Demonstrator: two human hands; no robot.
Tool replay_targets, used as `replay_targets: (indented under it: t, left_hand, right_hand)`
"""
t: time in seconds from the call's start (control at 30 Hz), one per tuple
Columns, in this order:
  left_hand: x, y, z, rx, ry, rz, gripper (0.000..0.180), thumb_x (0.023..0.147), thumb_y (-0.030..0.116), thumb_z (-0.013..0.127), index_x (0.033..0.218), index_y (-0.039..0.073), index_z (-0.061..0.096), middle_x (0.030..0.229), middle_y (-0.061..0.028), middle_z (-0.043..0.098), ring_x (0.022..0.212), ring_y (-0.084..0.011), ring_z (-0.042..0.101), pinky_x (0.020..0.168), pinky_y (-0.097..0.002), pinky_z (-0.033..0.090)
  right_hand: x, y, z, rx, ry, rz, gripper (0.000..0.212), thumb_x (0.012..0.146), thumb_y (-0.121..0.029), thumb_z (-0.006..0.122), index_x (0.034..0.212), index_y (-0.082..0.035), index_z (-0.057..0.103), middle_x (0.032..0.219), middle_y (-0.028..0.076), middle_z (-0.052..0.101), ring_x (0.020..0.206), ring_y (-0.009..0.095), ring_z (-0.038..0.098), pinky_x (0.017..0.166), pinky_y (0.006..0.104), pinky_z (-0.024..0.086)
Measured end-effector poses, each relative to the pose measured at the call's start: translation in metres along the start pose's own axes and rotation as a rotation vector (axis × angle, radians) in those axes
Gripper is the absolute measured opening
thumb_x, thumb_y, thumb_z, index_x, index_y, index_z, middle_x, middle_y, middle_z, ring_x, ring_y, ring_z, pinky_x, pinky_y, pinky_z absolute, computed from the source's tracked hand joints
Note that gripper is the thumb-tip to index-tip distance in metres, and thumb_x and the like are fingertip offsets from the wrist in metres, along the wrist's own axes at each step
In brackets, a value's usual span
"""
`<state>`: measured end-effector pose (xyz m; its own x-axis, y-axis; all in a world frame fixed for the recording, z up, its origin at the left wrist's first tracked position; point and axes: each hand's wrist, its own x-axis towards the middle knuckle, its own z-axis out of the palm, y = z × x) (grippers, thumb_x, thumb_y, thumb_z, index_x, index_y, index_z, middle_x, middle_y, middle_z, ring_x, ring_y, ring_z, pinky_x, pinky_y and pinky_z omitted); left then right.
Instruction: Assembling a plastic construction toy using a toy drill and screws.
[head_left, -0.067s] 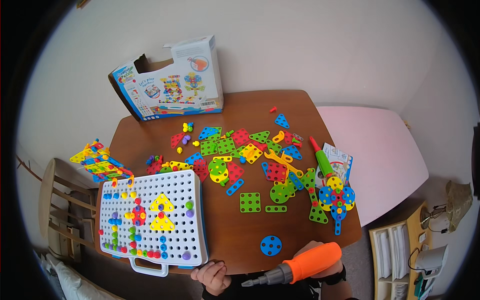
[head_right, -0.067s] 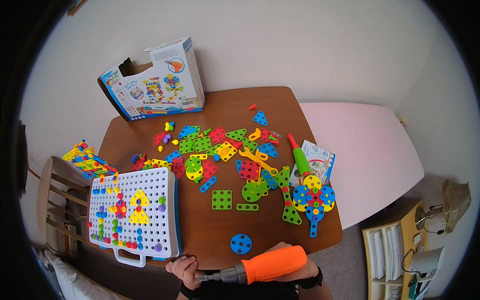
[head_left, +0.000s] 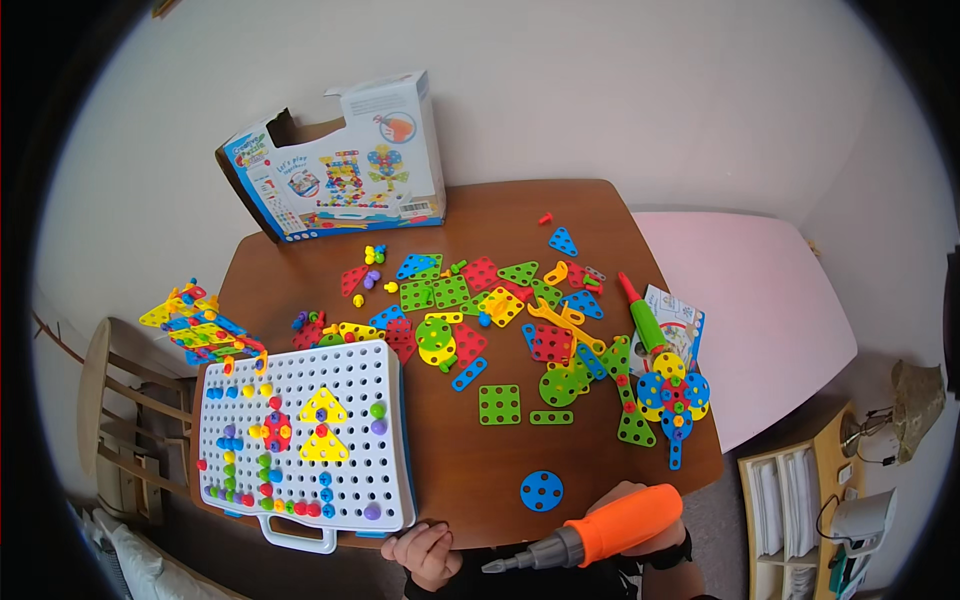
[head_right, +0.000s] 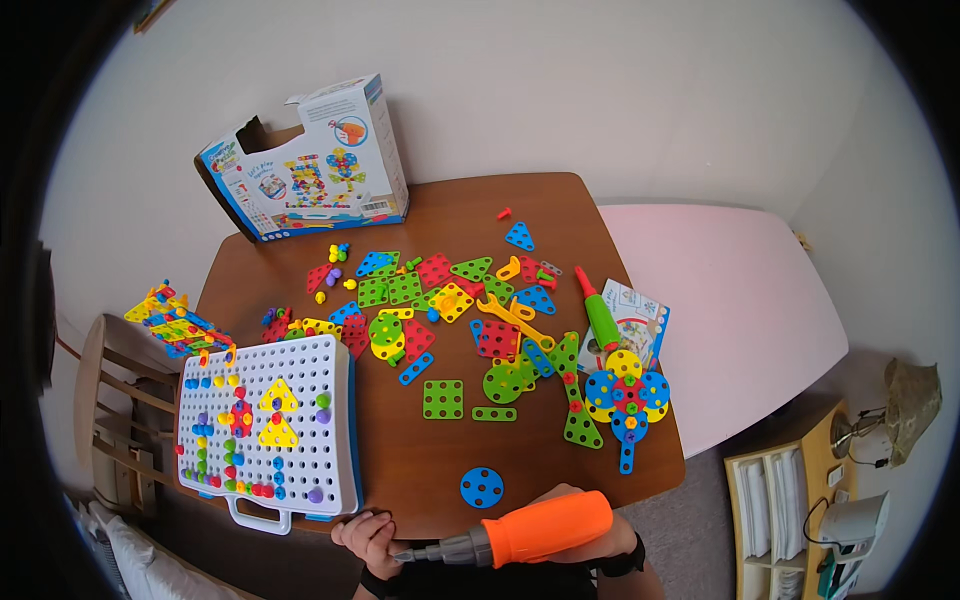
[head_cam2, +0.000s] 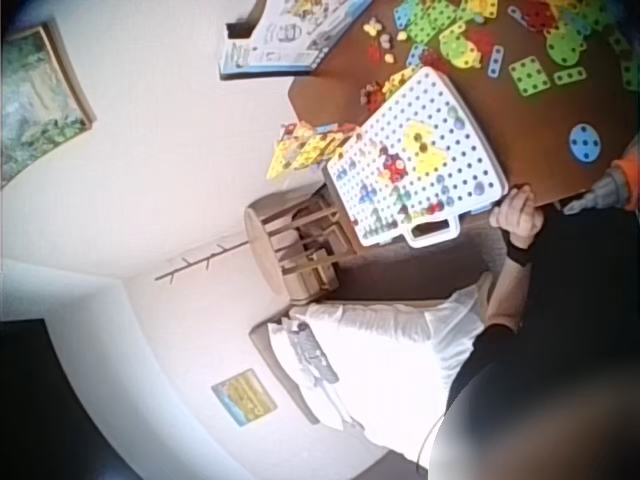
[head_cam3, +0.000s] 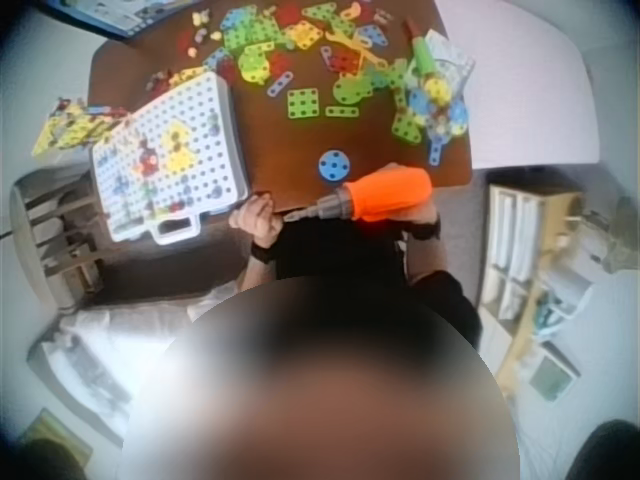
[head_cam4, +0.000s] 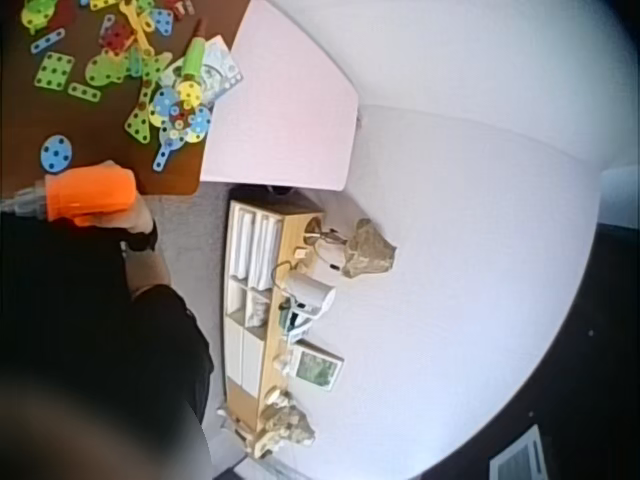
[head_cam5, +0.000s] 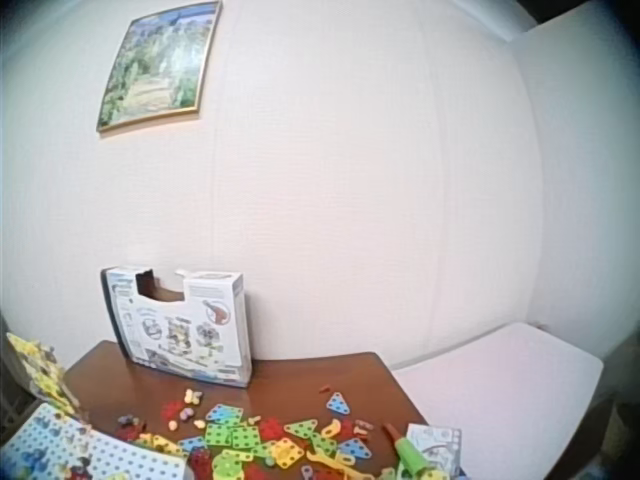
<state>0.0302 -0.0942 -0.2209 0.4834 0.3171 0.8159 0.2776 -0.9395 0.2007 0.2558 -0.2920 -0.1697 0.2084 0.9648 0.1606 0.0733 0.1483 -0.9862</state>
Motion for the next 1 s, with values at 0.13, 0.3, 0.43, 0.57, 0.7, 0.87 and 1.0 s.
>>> replay_targets:
  t: [0.13, 0.3, 0.43, 0.57, 0.7, 0.87, 1.0]
  left_hand:
    - [0.001, 0.001, 0.0, 0.001, -0.007, -0.004, 0.003, 0.08, 0.017, 0.049, 0.081, 0.016, 0.052, 0.083, 0.0014, 0.059, 0.083, -0.0174, 0.053, 0.085, -0.0367, 0.029]
    - [0.002, 0.0, 0.001, 0.004, 0.003, -0.005, 0.003, 0.079, 0.016, 0.05, 0.081, 0.017, 0.053, 0.082, 0.0021, 0.059, 0.084, -0.0169, 0.052, 0.085, -0.0366, 0.029]
    - [0.002, 0.0, 0.0, 0.0, -0.001, -0.008, 0.006, 0.078, 0.013, 0.049, 0.081, 0.017, 0.053, 0.082, 0.0024, 0.059, 0.084, -0.0167, 0.052, 0.085, -0.0366, 0.029]
    - [0.001, 0.0, 0.001, -0.004, 0.003, -0.004, 0.009, 0.078, 0.012, 0.049, 0.082, 0.018, 0.053, 0.082, 0.0024, 0.059, 0.083, -0.0167, 0.052, 0.085, -0.0368, 0.029]
    - [0.002, 0.001, 0.0, 0.006, -0.011, -0.003, 0.008, 0.078, 0.012, 0.049, 0.083, 0.018, 0.053, 0.082, 0.0026, 0.059, 0.083, -0.0167, 0.052, 0.084, -0.0369, 0.03]
    - [0.004, 0.003, 0.0, -0.013, 0.007, -0.033, 0.01, 0.071, 0.01, 0.053, 0.073, 0.019, 0.055, 0.081, 0.0069, 0.06, 0.085, -0.0121, 0.052, 0.085, -0.033, 0.027]
    - [0.004, 0.003, 0.001, -0.013, -0.032, -0.056, 0.009, 0.072, 0.01, 0.053, 0.072, 0.019, 0.054, 0.081, 0.0065, 0.06, 0.084, -0.0119, 0.052, 0.084, -0.0324, 0.027]
  right_hand:
    - [-0.002, 0.006, -0.002, 0.022, 0.024, -0.005, 0.034, 0.064, -0.008, 0.069, 0.095, 0.001, 0.059, 0.094, 0.014, 0.062, 0.085, 0.026, 0.061, 0.071, 0.0334, 0.048]
    - [-0.003, 0.006, -0.002, 0.044, 0.056, -0.017, 0.034, 0.064, -0.008, 0.069, 0.095, 0.001, 0.059, 0.094, 0.014, 0.062, 0.085, 0.026, 0.061, 0.072, 0.0336, 0.048]
    - [-0.001, 0.006, 0.001, 0.068, 0.072, -0.023, 0.034, 0.064, -0.008, 0.069, 0.095, 0.001, 0.059, 0.094, 0.014, 0.062, 0.085, 0.026, 0.061, 0.072, 0.0337, 0.048]
    - [-0.001, 0.002, 0.003, 0.09, 0.091, -0.031, 0.034, 0.063, -0.007, 0.069, 0.095, 0.001, 0.059, 0.095, 0.014, 0.062, 0.086, 0.026, 0.061, 0.073, 0.0339, 0.048]
    - [-0.006, 0.004, 0.004, 0.113, 0.103, -0.042, 0.034, 0.063, -0.007, 0.069, 0.095, 0.001, 0.059, 0.095, 0.014, 0.062, 0.086, 0.026, 0.061, 0.073, 0.0341, 0.048]
    - [-0.007, 0.001, 0.006, 0.13, 0.103, -0.048, 0.034, 0.063, -0.006, 0.069, 0.095, 0.001, 0.059, 0.095, 0.014, 0.062, 0.087, 0.027, 0.061, 0.073, 0.0343, 0.048]
    - [-0.004, 0.0, 0.002, 0.14, 0.079, -0.048, 0.034, 0.063, -0.006, 0.069, 0.094, 0.002, 0.059, 0.096, 0.014, 0.062, 0.087, 0.027, 0.061, 0.074, 0.0345, 0.048]
